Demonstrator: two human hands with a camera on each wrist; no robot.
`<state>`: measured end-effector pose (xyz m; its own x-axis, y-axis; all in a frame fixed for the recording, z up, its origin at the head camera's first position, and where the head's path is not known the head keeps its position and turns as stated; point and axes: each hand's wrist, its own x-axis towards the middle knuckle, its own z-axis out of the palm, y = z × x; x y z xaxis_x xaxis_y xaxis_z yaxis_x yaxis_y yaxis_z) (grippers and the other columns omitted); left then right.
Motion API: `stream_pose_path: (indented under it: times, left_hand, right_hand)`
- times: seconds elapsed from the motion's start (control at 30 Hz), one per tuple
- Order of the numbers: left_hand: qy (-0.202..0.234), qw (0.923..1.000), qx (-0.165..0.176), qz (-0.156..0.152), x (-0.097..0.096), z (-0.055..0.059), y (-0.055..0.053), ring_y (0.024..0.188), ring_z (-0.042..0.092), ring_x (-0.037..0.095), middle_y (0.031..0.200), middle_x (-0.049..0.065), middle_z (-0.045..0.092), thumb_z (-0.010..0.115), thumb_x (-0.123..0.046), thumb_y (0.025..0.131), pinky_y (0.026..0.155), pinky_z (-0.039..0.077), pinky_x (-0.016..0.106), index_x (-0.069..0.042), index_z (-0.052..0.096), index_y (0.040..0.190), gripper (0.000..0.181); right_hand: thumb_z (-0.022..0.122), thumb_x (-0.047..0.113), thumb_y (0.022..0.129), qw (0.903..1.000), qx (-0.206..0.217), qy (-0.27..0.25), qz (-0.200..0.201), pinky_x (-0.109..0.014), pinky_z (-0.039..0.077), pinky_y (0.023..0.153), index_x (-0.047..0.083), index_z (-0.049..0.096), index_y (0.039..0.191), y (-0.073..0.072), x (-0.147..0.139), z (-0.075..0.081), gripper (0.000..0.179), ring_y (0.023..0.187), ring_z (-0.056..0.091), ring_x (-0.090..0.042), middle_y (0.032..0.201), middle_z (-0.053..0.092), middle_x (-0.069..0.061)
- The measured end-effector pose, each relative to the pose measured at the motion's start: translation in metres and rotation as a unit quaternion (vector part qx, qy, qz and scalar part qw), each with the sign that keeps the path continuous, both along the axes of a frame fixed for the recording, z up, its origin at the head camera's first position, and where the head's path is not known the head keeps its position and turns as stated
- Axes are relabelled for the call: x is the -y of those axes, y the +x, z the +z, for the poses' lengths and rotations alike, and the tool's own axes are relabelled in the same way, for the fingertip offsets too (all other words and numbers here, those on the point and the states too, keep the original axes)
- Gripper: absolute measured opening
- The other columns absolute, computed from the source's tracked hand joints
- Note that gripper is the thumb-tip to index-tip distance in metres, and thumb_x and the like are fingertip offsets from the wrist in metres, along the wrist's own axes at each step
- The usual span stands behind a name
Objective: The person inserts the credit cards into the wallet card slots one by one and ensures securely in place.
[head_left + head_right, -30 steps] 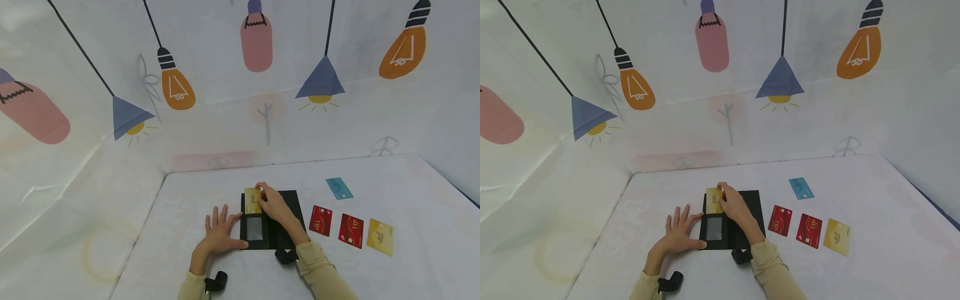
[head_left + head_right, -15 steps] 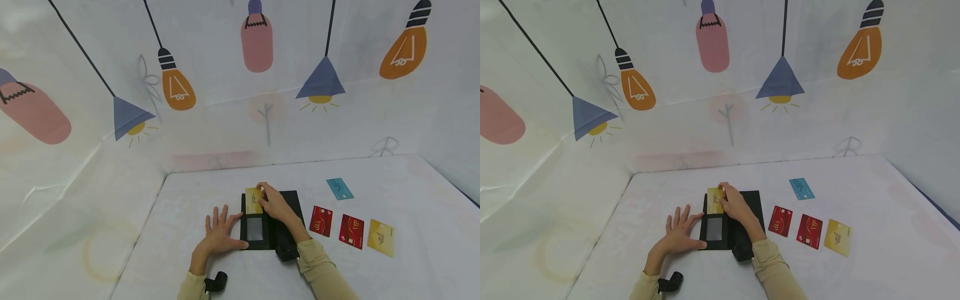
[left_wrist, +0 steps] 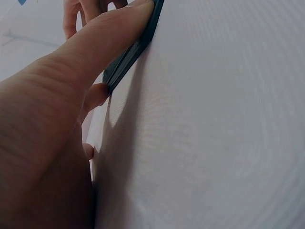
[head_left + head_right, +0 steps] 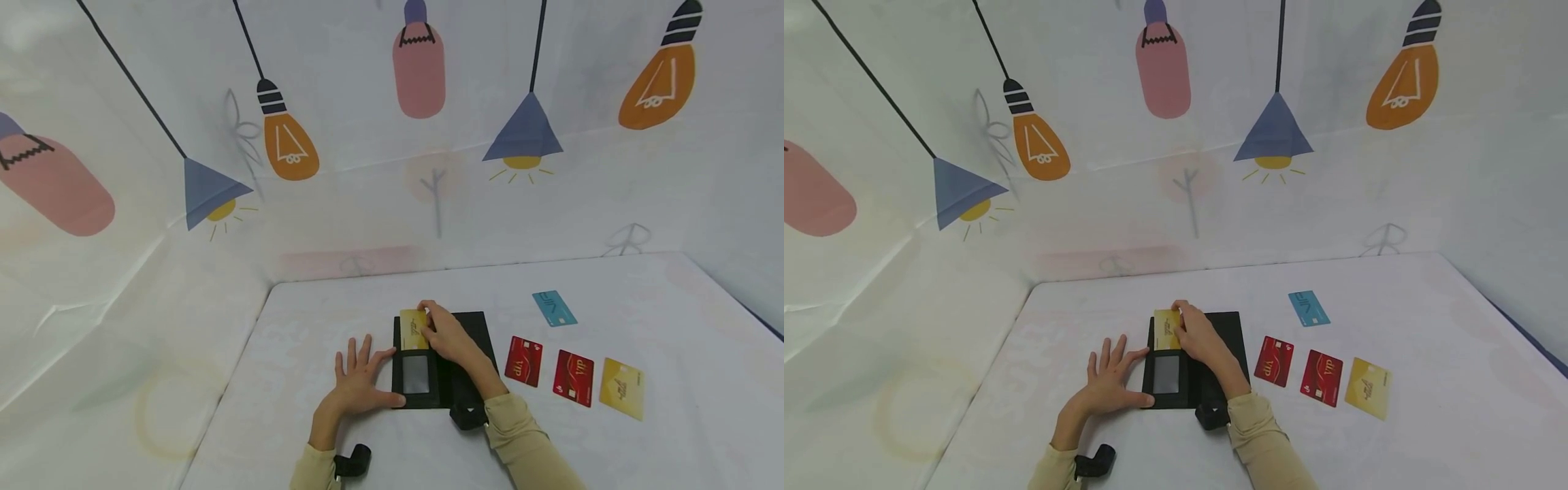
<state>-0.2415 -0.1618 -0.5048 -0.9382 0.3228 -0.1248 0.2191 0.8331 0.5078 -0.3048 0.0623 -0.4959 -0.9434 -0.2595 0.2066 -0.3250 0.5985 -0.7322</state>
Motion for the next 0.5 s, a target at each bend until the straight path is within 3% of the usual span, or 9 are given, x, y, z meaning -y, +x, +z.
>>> stream_pose_path:
  times: [0.17,0.4,0.5]
  left_hand:
    - [-0.002,1.0,0.002,-0.003,0.001,-0.001,0.0,0.149,-0.013,0.046,0.165,0.021,0.005,0.081,-0.059,0.071,0.113,-0.011,0.067,-0.027,0.045,0.147,0.09]
    - [-0.008,1.0,0.002,0.001,0.001,-0.001,0.0,0.149,-0.013,0.046,0.165,0.02,0.005,0.081,-0.059,0.07,0.112,-0.011,0.067,-0.027,0.044,0.147,0.091]
    - [-0.008,1.0,0.002,0.0,0.001,-0.001,0.0,0.149,-0.013,0.046,0.165,0.021,0.005,0.081,-0.06,0.07,0.112,-0.011,0.067,-0.027,0.045,0.147,0.091]
  right_hand:
    - [0.062,0.001,0.093,0.9999,0.012,0.004,0.0,-0.03,0.046,0.069,0.005,0.053,0.124,0.001,0.001,-0.002,0.033,0.078,0.052,-0.016,0.088,0.055,-0.004]
    - [0.064,0.002,0.091,0.9978,-0.014,0.057,0.032,-0.037,0.04,0.078,0.003,0.057,0.124,0.0,0.001,-0.01,0.034,0.086,0.046,-0.019,0.089,0.054,-0.002]
    - [0.065,0.001,0.089,0.9988,-0.006,0.04,0.027,-0.038,0.042,0.079,0.003,0.057,0.124,0.001,-0.001,-0.012,0.035,0.086,0.047,-0.019,0.09,0.055,-0.002]
